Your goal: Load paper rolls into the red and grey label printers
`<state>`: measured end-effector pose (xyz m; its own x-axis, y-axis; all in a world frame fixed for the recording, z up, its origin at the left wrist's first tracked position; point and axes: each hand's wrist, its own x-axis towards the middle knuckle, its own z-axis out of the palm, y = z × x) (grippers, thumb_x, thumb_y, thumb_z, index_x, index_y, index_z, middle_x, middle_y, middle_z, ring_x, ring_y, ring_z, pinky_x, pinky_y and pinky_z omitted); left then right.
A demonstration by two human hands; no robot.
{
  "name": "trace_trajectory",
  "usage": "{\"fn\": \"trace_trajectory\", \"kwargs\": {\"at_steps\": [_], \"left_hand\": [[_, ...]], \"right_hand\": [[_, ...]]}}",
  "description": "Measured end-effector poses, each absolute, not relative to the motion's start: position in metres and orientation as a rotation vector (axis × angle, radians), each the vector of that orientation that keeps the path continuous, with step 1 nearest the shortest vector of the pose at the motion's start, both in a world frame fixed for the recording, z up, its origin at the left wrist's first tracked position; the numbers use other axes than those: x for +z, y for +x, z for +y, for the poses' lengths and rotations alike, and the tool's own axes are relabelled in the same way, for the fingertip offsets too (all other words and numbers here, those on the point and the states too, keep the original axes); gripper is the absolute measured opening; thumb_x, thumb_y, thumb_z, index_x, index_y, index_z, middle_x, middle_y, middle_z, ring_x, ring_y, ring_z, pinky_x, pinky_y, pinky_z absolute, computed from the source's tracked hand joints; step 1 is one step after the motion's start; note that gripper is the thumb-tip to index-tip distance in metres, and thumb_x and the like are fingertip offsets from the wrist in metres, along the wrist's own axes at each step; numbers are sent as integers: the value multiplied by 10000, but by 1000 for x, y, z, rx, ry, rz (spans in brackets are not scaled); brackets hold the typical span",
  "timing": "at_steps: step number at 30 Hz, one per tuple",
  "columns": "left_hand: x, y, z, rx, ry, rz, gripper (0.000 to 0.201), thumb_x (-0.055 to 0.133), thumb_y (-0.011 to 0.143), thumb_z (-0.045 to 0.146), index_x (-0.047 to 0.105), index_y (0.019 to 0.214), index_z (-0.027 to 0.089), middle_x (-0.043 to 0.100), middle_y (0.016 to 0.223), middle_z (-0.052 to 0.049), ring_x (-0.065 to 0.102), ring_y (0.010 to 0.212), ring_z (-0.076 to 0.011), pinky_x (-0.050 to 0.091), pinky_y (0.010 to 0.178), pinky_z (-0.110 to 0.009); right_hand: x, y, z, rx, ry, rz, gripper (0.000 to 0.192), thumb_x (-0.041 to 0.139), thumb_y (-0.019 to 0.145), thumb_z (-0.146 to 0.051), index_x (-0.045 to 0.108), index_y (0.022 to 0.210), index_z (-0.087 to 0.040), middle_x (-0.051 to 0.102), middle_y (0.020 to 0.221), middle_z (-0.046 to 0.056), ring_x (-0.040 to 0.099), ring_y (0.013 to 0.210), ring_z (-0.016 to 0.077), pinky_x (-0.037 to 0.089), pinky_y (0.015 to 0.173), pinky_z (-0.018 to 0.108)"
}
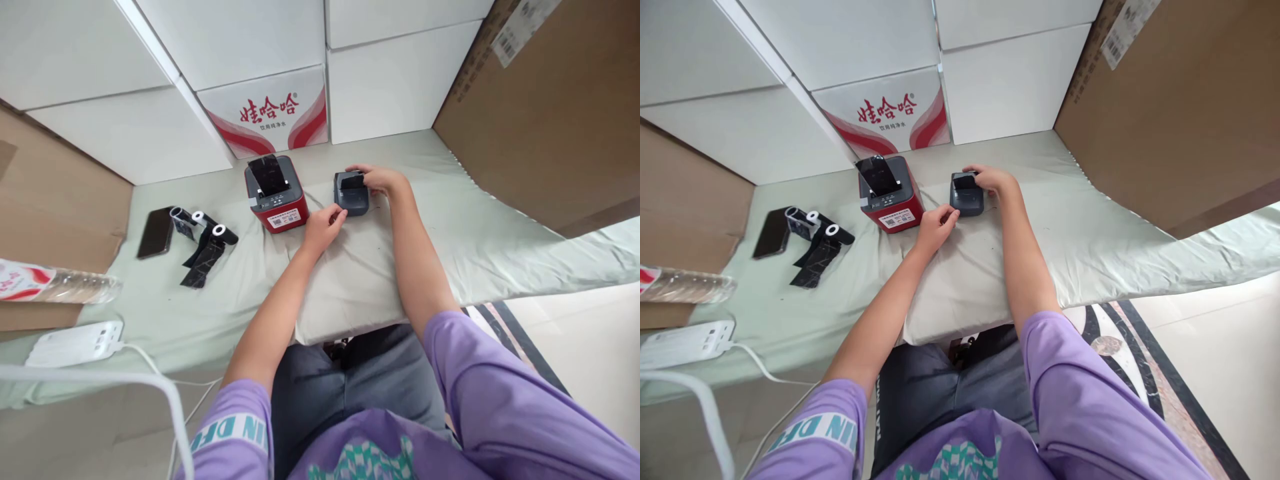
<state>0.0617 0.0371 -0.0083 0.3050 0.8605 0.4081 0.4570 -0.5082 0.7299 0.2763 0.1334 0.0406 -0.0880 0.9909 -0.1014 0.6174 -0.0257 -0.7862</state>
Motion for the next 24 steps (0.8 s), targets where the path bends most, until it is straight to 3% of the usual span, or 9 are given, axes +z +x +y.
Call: {"fn": "trace_trajectory", "kwargs": {"at_steps": [4,7,10,12,17,24], "left_hand": [[-7,62,36,1082,2141,1193,297,542,975,430,607,771,224,618,641,4,546,611,-153,363,616,-286],[-7,62,36,1081,2147,1214,298,542,971,437,619,776,226,630,640,3,554,609,-155,379,626,-285],[-8,61,36,1100,2121,1246,298,552,962,443,626,773,225,641,643,4,551,602,-153,384,628,-283],[-8,60,37,1122,2099,1270,293,558,955,442,630,774,223,635,636,4,546,597,-154,384,630,-284],[-9,59,38,1146,2064,1295,249,572,946,408,641,795,222,648,652,1,566,614,-161,395,648,-287],[-9,60,39,1109,2097,1335,147,583,939,330,663,869,228,722,839,-28,591,676,-167,439,684,-298]], "right_hand": [[47,271,128,1102,-1801,-1702,596,629,780,-232,675,1358,-369,752,1113,54,662,905,246,563,854,437],[39,270,119,1078,-1730,-1579,586,630,822,-282,646,1408,-293,743,1219,83,685,1022,254,564,929,412],[25,273,104,1011,-1528,-1437,674,599,905,-386,494,1548,-214,622,1481,134,637,1257,231,515,1068,364],[17,276,97,1005,-1474,-1382,699,540,956,-433,390,1607,-226,535,1583,135,588,1352,215,478,1129,385],[4,276,93,969,-1439,-1394,617,529,958,-365,474,1551,-202,529,1594,144,545,1420,193,422,1192,373],[6,274,94,921,-1417,-1377,689,657,842,-435,571,1466,-158,626,1454,187,631,1275,243,488,1122,391]]}}
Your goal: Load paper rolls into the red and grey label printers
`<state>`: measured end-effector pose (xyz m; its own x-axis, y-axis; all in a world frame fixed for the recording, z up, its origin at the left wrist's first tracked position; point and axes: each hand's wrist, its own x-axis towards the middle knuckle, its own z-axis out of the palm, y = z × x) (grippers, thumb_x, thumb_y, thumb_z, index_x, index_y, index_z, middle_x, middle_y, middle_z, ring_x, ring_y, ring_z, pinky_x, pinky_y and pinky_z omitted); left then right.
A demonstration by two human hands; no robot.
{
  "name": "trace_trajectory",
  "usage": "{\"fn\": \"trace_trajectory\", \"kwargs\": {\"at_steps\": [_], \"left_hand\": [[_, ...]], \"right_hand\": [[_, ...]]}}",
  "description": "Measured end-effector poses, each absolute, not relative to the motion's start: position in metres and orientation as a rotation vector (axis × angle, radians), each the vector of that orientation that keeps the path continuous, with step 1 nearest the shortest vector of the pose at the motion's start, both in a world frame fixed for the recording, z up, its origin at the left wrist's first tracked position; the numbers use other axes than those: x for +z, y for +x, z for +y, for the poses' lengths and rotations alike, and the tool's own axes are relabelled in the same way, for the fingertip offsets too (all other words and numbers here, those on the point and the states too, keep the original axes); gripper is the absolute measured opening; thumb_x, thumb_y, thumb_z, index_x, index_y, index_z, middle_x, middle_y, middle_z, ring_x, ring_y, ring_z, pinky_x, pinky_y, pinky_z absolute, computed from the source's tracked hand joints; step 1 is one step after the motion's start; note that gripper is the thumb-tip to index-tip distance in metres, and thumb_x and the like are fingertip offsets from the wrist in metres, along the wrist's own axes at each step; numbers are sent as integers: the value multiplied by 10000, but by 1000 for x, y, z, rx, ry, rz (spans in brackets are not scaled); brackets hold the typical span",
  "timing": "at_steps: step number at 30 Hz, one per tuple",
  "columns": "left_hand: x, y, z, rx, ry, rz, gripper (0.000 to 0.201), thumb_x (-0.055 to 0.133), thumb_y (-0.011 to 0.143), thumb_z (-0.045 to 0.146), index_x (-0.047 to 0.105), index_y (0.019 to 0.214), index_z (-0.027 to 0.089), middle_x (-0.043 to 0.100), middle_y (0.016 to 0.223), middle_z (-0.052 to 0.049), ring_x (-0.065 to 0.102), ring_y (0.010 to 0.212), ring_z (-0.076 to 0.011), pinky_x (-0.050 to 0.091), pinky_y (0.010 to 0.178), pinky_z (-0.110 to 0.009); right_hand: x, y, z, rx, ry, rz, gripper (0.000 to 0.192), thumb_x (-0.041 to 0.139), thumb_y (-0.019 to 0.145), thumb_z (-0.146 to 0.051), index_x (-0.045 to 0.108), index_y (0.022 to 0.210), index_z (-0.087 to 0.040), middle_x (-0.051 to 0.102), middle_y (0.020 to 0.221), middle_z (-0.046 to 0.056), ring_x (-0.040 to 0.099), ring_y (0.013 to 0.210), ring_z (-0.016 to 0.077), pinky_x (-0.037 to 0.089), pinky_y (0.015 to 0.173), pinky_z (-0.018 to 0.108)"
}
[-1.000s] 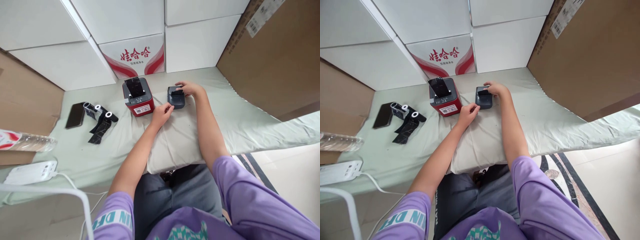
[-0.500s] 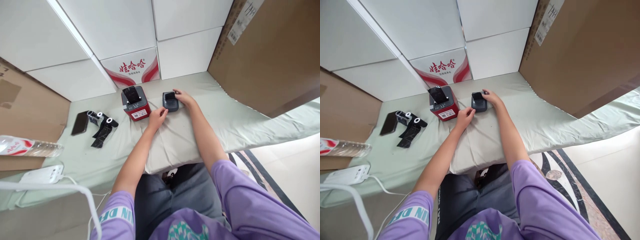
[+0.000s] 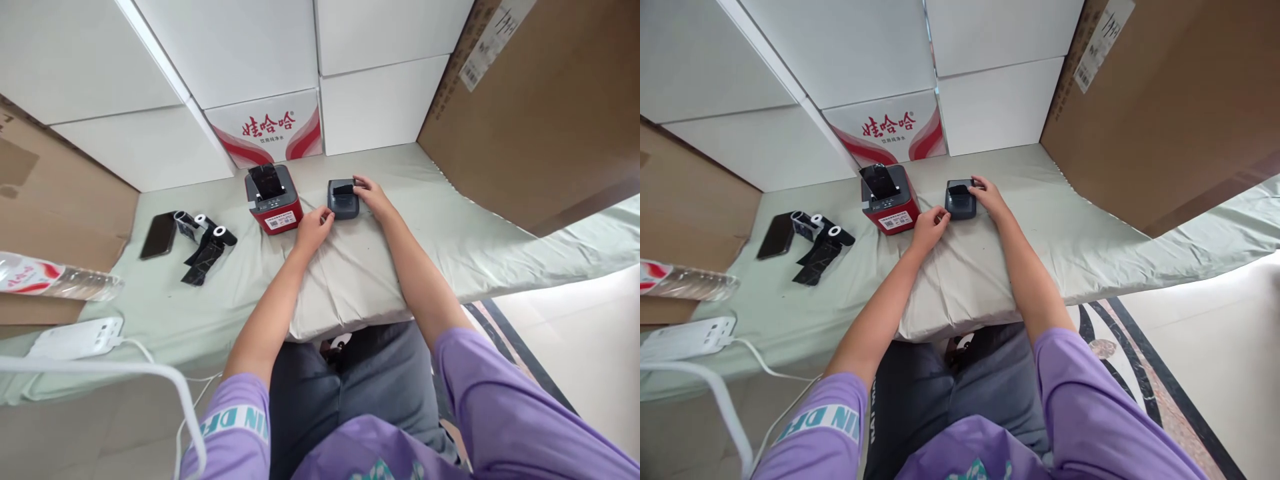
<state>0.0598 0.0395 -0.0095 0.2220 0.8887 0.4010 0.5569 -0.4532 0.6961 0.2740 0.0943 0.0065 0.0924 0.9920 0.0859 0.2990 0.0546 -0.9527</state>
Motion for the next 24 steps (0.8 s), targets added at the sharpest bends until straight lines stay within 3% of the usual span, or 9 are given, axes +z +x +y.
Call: {"fn": "trace_trajectory", "kwargs": {"at_steps": [3,5,7,10,15,21,24], "left_hand": [[-9,62,41,1192,2069,1393,199,580,918,258,664,1094,218,709,1235,-108,654,841,-195,518,790,-336],[-12,64,45,1142,2127,1337,472,616,885,224,581,1355,219,555,1524,-154,667,1088,-254,540,931,-393],[-17,66,50,1017,2208,1269,759,677,840,205,418,1553,223,415,1654,-168,584,1318,-327,498,1074,-463],[-28,69,59,938,2177,1300,955,734,813,227,270,1647,191,450,1619,-211,497,1434,-394,441,1156,-527],[-40,67,66,966,2071,1304,960,759,837,305,270,1655,191,580,1482,-223,533,1397,-411,458,1140,-554],[-42,65,69,1018,2028,1201,976,790,821,317,286,1652,224,521,1566,-204,542,1389,-397,442,1166,-556],[-41,64,71,995,1999,1190,997,777,826,323,247,1667,245,455,1632,-176,525,1411,-383,422,1186,-544]], "right_hand": [[16,275,95,951,-1502,-1364,673,659,804,-400,600,1432,-166,654,1410,184,658,1165,259,538,1039,434],[21,275,96,969,-1539,-1346,653,638,787,-348,618,1415,-168,664,1396,175,656,1134,258,549,998,427],[23,274,97,991,-1537,-1323,659,619,768,-302,624,1413,-163,664,1398,165,651,1132,254,549,978,408],[20,276,100,1009,-1524,-1302,677,609,747,-282,623,1413,-161,659,1401,151,653,1115,248,553,948,391],[11,278,103,965,-1486,-1378,663,614,764,-300,617,1413,-163,656,1406,140,651,1162,258,536,1022,416],[-9,274,98,664,-1433,-1513,636,487,916,-458,570,1466,-148,587,1512,158,576,1355,252,407,1207,405],[-20,275,102,592,-1419,-1547,650,386,964,-492,527,1509,-166,605,1496,150,560,1386,279,403,1217,472]]}}
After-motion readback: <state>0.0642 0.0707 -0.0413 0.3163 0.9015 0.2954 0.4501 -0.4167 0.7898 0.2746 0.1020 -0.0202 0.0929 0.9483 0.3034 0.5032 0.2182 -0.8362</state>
